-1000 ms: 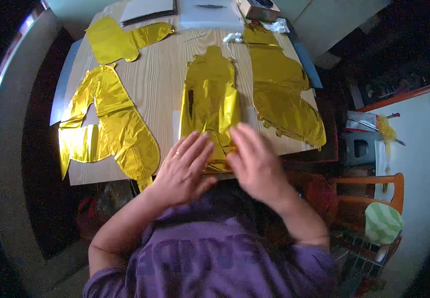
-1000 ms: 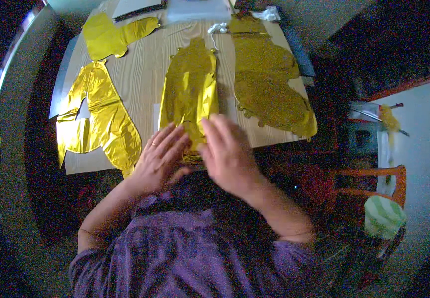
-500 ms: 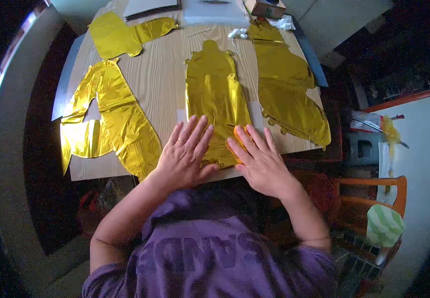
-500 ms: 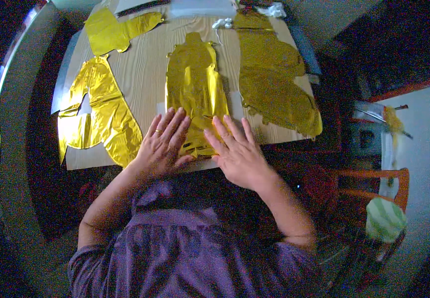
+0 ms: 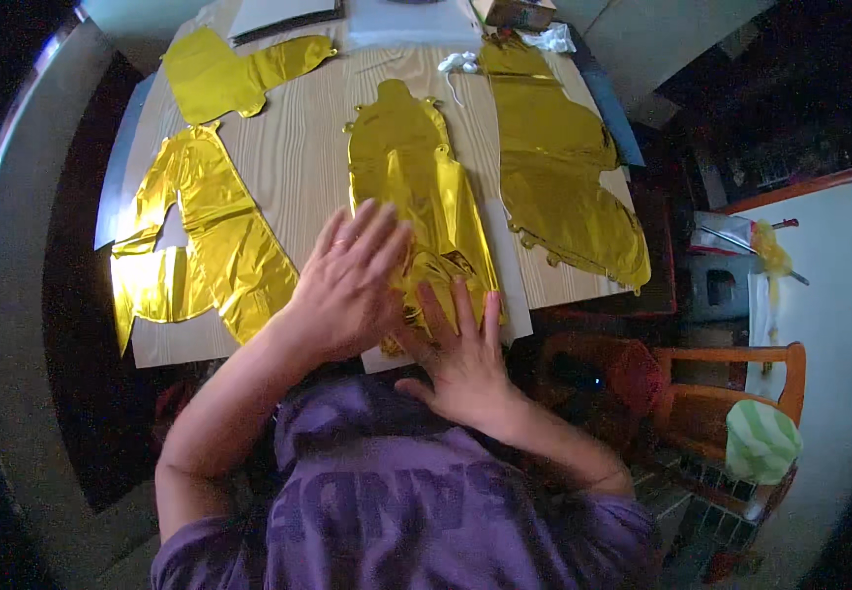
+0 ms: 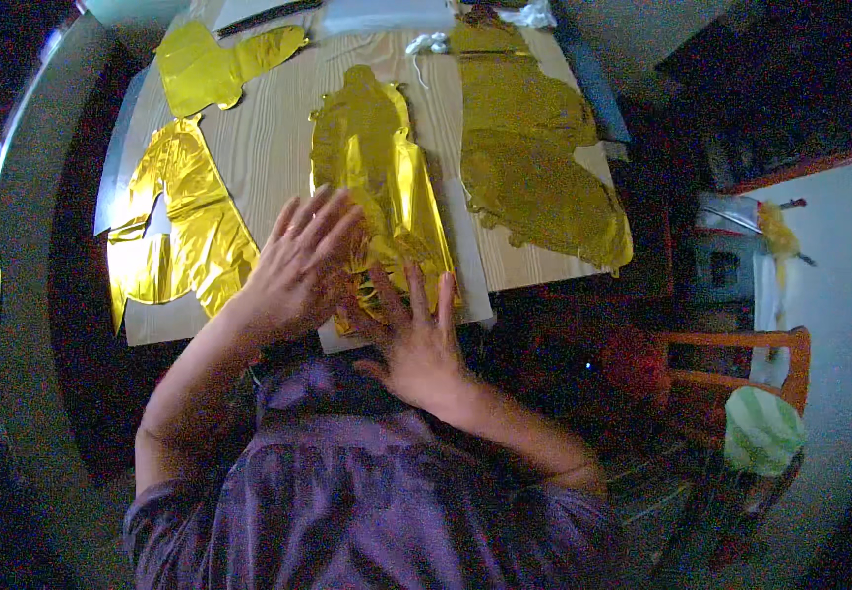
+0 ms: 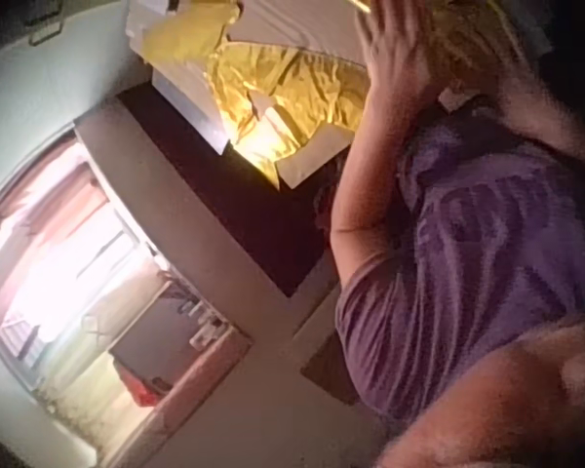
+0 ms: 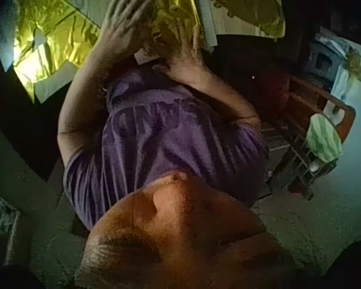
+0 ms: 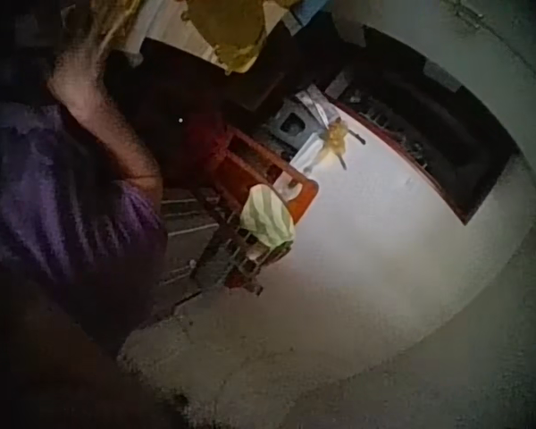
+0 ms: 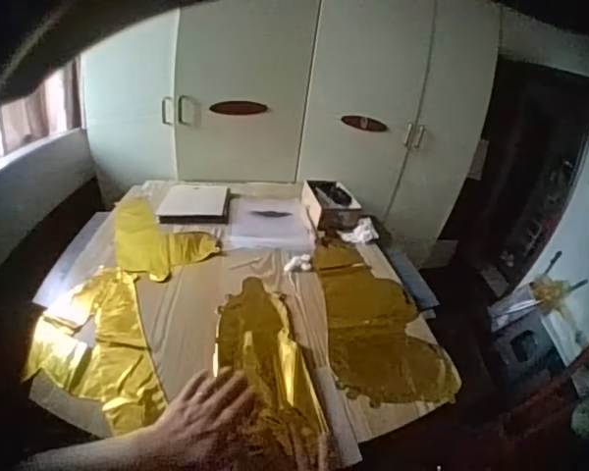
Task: Folding gold-colored foil balloons into small squares.
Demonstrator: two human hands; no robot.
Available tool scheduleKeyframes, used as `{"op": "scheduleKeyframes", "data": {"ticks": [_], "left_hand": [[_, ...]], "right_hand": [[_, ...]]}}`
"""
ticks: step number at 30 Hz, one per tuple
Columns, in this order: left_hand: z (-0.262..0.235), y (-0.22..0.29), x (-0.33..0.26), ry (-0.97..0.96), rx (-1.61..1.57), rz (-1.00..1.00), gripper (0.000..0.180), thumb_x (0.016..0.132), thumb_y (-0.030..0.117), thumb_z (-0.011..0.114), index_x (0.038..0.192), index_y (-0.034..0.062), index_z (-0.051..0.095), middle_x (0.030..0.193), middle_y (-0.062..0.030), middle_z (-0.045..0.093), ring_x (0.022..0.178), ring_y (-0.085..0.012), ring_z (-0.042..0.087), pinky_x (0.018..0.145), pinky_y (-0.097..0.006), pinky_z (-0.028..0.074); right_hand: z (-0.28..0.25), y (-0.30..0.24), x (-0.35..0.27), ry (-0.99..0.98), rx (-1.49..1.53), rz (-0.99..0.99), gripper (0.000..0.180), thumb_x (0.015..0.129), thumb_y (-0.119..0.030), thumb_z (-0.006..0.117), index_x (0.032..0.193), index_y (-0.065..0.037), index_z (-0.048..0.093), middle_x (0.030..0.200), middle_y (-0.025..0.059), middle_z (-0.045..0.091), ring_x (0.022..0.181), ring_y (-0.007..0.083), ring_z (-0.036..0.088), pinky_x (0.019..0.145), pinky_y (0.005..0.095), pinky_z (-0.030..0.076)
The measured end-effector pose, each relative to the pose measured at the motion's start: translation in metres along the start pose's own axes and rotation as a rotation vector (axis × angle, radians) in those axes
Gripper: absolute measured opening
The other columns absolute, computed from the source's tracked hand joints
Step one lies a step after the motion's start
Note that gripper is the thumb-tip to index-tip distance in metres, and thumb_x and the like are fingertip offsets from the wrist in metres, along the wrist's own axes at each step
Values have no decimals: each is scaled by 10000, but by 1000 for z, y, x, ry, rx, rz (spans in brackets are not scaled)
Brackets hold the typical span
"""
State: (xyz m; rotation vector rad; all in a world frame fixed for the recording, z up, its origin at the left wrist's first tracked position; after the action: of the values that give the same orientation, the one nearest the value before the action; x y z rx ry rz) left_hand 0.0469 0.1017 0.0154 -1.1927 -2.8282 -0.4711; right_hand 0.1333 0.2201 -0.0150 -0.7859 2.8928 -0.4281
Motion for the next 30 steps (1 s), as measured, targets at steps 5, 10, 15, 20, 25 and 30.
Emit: {"op": "scheduleKeyframes", "data": {"ticks": [5,10,15,20,25,30], "left_hand": [[44,49,53,-185,-166,539,727,962,520,487,1524,84,334,1606,-166,265,1496,-348,217,1207,-554,152],[45,4,85,-196,-5,511,763,969,636,386,1558,160,294,1630,-131,225,1507,-314,201,1214,-537,141],[36,-73,116,-103,163,305,742,981,598,404,1564,157,279,1618,-155,247,1496,-340,221,1205,-545,148],[-4,-68,92,163,42,61,691,975,425,539,1543,104,311,1608,-155,269,1486,-349,242,1203,-536,174],[-16,-8,-21,106,-53,-191,876,831,422,719,1516,54,315,1548,-229,320,1448,-403,285,1189,-542,208],[2,-5,-41,150,-121,-272,892,821,411,734,1510,32,311,1504,-262,362,1424,-415,317,1176,-546,233]], "right_hand": [[23,6,-1,-245,-99,80,776,842,-599,635,1511,-290,392,1624,183,112,1482,492,10,1106,766,-22],[10,0,-2,-7,-101,7,769,840,-604,633,1515,-334,381,1613,185,131,1479,483,18,1090,784,2],[-1,-4,3,-19,-3,-3,794,830,-576,666,1525,-347,360,1615,186,125,1477,495,15,1076,793,22],[-35,-2,2,84,133,5,783,832,-460,719,1501,-222,390,1570,218,225,1445,481,182,1127,685,155],[-100,70,-34,671,325,323,231,856,-140,709,1028,-9,627,971,153,661,870,266,650,783,376,510],[-42,137,-60,361,736,723,276,870,-251,774,820,-25,623,730,43,647,659,107,585,622,290,482]]}}
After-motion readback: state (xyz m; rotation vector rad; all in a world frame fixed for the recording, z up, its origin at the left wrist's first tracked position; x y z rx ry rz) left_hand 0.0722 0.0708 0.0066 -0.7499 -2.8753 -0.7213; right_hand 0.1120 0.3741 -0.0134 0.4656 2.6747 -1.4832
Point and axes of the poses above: each hand's wrist, its own x-axis towards the middle knuckle, its own z-axis out of the palm, y = z × x, the point moved 7 cm from there along x, towards the middle knuckle
